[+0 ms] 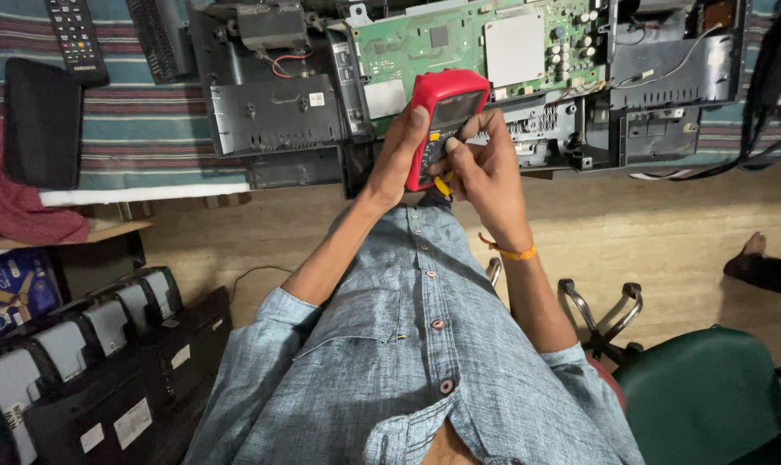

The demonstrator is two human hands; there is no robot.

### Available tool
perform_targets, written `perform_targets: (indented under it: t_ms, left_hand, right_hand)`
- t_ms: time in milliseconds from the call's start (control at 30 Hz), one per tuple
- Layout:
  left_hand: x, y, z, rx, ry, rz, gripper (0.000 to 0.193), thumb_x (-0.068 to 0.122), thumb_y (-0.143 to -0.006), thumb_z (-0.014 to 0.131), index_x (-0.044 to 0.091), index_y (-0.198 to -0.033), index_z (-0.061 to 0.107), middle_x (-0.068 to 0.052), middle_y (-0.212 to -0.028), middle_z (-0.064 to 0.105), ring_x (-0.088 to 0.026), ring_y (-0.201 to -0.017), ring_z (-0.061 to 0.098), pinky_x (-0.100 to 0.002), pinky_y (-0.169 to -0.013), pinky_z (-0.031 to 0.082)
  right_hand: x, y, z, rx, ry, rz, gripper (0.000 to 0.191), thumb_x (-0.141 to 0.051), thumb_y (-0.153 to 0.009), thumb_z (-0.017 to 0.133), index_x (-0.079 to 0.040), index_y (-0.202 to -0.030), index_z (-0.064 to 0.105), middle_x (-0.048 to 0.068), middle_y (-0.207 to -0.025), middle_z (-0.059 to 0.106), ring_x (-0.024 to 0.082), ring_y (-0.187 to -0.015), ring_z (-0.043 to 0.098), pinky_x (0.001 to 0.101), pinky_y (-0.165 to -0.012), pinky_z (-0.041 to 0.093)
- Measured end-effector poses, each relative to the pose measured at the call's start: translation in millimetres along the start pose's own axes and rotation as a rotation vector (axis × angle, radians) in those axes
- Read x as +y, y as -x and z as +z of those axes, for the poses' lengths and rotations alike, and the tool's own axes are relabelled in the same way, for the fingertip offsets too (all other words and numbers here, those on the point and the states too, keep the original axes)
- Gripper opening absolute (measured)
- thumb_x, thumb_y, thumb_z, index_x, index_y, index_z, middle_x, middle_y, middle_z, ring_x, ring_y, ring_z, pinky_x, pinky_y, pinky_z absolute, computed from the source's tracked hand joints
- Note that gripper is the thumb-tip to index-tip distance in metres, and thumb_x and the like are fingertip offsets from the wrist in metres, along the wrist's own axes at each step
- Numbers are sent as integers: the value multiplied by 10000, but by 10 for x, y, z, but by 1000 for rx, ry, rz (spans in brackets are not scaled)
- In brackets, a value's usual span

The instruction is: The person unscrews the back panel of a television using a cordless drill, removes the panel and lifts out the mainboard, then probes components on the board with multimeter test leads to test it. The television chassis sits on a workbench in a repair shop.

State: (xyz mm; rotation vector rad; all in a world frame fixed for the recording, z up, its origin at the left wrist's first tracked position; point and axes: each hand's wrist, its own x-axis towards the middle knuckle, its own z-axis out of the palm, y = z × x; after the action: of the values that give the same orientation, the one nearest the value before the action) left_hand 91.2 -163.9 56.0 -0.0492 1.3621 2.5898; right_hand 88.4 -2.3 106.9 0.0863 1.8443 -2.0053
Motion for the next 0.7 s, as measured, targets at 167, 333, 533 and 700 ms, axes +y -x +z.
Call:
perform_targets:
  t_ms: [167, 333, 533, 700]
  left_hand:
    - [47, -59, 17, -24, 283, -143, 849, 705, -1036, 427, -42, -1415, 565, -143, -1162, 703, -185, -954, 713, -350, -833, 613]
    - [124, -102, 163, -89, 295, -118, 772, 662, -1033, 348, 42, -1468, 496, -104, -1331, 639, -199, -1163, 665, -375, -985, 580]
    - [371, -79, 139, -167, -669, 387, 353, 301, -1141, 590, 116, -1436, 649, -77, -1487, 589, -227, -1370, 605, -384, -1201, 502]
    - [548, -87, 196, -227, -760, 378, 453, 269, -898, 838, 135, -1295, 667, -85, -1378, 576, -269, -1263, 650, -360, -1044, 577]
  right_hand:
    - [-135, 57, -131, 234, 233, -203, 194, -161, -1188, 623, -35, -1292, 518, 142, -1009, 672, 72, -762, 563, 223, -664, 497]
    - [-157, 95, -92, 16, 439, -495, 872, -268, -942, 802, 5, -1548, 239, 200, -1396, 534, 212, -1180, 632, 317, -925, 591]
    - [-37, 113, -239, 48, -389, -191, 824, -450, -953, 765, -15, -1540, 385, 152, -1283, 628, 239, -1049, 699, 375, -706, 590]
    - [20, 218, -321, -16, -413, -223, 778, -568, -995, 689, -16, -1474, 421, 126, -1235, 650, 207, -980, 690, 358, -678, 583]
